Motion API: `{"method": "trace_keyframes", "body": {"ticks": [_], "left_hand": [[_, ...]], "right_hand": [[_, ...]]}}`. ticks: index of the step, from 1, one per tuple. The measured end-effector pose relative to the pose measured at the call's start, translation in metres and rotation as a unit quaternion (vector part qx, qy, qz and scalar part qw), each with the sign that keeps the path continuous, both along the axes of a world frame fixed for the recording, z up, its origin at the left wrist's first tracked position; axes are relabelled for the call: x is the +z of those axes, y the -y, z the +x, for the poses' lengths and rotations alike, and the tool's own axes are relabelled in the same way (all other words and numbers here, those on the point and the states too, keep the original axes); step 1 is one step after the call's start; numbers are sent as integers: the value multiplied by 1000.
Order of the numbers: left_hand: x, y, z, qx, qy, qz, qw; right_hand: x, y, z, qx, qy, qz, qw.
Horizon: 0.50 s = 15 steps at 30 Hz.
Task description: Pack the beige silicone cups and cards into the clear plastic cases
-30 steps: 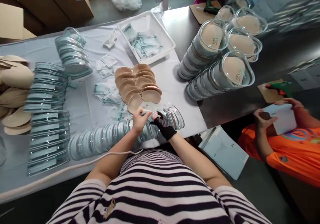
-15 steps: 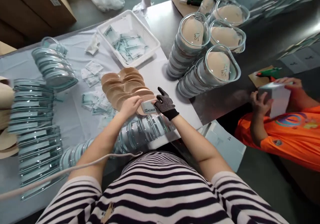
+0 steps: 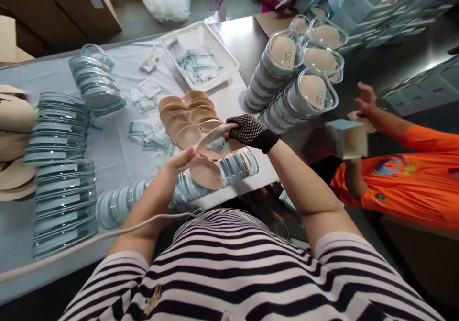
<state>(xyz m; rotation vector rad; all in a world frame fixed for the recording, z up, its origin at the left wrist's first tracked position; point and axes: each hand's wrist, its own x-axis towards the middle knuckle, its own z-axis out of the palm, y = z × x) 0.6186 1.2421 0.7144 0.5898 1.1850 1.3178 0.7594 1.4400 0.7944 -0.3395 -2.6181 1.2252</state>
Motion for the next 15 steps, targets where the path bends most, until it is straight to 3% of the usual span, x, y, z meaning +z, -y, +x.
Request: {"method": "trace_keyframes", "body": {"ticks": [2, 5, 10, 13, 15], "left_hand": [[-14, -2, 9, 30, 146, 4, 989], [-31, -7, 29, 161, 208, 54, 963], [-42, -5, 49, 317, 193, 15, 928], [-50, -8, 70, 368, 233, -12, 900], [-54, -14, 87, 351, 233, -29, 906]], "right_hand": [[3, 22, 0, -61, -12, 88, 994], [-24, 70, 9, -88, 11, 131, 987], [-103, 141, 45, -85, -39, 43, 995], [-135, 148, 63, -161, -20, -2, 987], [-147, 139, 77, -224, 1, -37, 974]]}}
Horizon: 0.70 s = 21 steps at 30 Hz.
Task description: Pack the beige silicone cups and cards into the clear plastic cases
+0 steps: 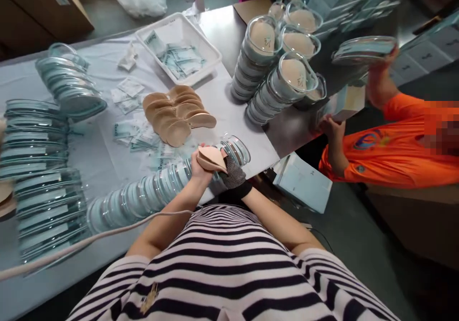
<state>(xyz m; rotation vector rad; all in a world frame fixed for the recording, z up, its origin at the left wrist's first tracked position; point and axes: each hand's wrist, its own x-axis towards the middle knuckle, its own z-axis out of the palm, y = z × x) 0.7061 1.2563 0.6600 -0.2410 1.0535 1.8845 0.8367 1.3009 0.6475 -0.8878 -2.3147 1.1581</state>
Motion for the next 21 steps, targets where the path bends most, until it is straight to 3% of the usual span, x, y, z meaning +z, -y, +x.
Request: {"method": "trace_keyframes", "body": {"ticks": [4, 7, 10, 14, 18, 21], "left_hand": [[0, -17, 20, -184, -30, 6, 982], [4, -32, 20, -267, 2, -24, 963], [5, -44, 22, -228, -19, -50, 972], [1, -48, 33, -165, -67, -49, 983], [4, -47, 35, -213, -41, -20, 976], [11, -48, 36, -229, 10, -29, 973]], "right_hand": [[-12, -19, 35, -97, 4, -57, 994], [-13, -18, 54, -102, -11, -46, 994], [-10, -13, 57, -79, -20, -42, 996], [-7, -19, 57, -119, -21, -92, 988], [-5, -28, 63, -168, -6, -132, 977], [-3, -23, 63, -166, -15, -115, 979]]}}
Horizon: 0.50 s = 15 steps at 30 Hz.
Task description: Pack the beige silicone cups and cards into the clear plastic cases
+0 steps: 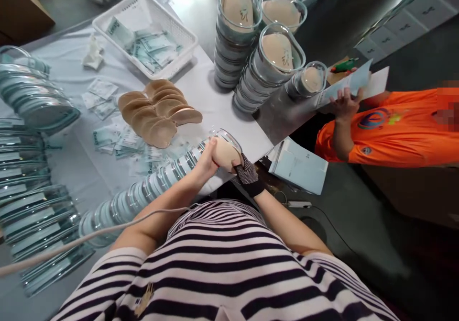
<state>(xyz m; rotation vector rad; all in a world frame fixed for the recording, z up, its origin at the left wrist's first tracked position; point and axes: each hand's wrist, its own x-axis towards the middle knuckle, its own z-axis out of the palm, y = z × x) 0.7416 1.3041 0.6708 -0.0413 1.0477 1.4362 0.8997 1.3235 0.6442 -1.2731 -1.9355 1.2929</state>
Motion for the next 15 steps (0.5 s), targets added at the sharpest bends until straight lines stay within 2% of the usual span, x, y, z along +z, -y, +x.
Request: {"method": "trace_keyframes", "body": {"ticks": [3, 6, 9, 11, 12, 13, 14, 15], "left_hand": [[4, -3, 7, 52, 28, -70, 996], [1, -6, 17, 84, 32, -76, 993], [-8, -4, 17, 50, -10, -12, 999], [-16, 0, 4, 3, -126, 29, 992], [-21, 3, -6, -28, -226, 47, 973], [-25, 6, -16, -71, -344, 64, 934], [-30, 9, -26, -128, -463, 81, 873], [-34, 12, -36, -199, -569, 102, 792]], "right_hand": [[1, 10, -8, 43, 3, 44, 998], [0, 13, -18, 43, 6, 56, 997], [0, 5, -18, -5, -3, 38, 999], [-1, 1, -8, -42, -19, 30, 999], [-2, 0, 0, -61, -26, 29, 997], [-4, 2, 10, -80, -27, 33, 996], [-8, 6, 20, -97, -20, 41, 994], [-14, 11, 30, -113, -5, 53, 992]]}}
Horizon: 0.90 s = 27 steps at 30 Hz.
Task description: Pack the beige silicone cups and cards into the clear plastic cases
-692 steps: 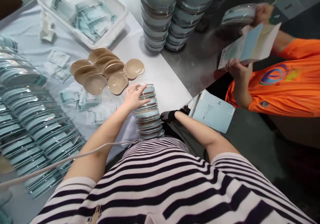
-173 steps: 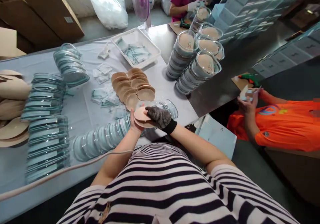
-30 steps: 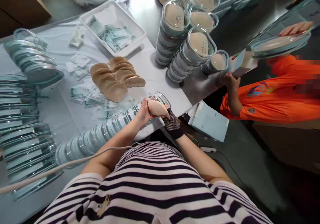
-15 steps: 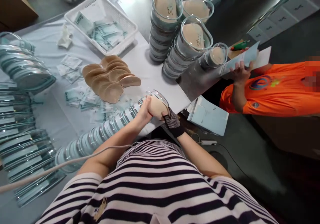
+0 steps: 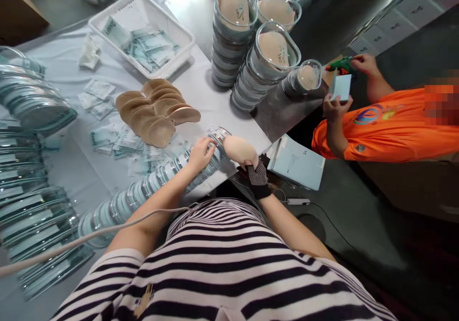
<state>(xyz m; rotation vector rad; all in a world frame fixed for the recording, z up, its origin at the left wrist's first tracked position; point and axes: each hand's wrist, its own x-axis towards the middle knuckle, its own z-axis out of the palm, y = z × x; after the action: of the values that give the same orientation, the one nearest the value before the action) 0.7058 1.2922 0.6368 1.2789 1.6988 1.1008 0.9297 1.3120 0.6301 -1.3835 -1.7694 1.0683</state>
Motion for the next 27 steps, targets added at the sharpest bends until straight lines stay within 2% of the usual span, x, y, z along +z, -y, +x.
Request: {"method": "trace_keyframes", "body": {"ticks": [1, 3, 5, 7, 12, 18, 23, 27], "left_hand": [[-4, 3, -7, -78, -120, 2, 990], [-9, 7, -16, -194, -292, 8, 937], [-12, 9, -17, -234, -387, 27, 892], [-14, 10, -16, -240, -432, 40, 868], [-14, 9, -14, -245, -463, 48, 851], [-15, 3, -2, -239, -489, 2, 839], [-19, 9, 0, -212, -493, 25, 843], [-18, 11, -3, -218, -484, 21, 847]], "right_hand": [[-7, 7, 10, -14, 25, 9, 1000], [-24, 24, 25, -32, 87, 19, 995], [-39, 40, 33, -34, 136, 10, 990], [-50, 51, 34, -26, 156, -8, 987], [-54, 57, 25, -27, 132, -34, 990], [-51, 51, 26, -31, 104, -61, 992], [-51, 48, 25, -39, 101, -60, 992], [-56, 47, 20, -41, 115, -56, 991]]}}
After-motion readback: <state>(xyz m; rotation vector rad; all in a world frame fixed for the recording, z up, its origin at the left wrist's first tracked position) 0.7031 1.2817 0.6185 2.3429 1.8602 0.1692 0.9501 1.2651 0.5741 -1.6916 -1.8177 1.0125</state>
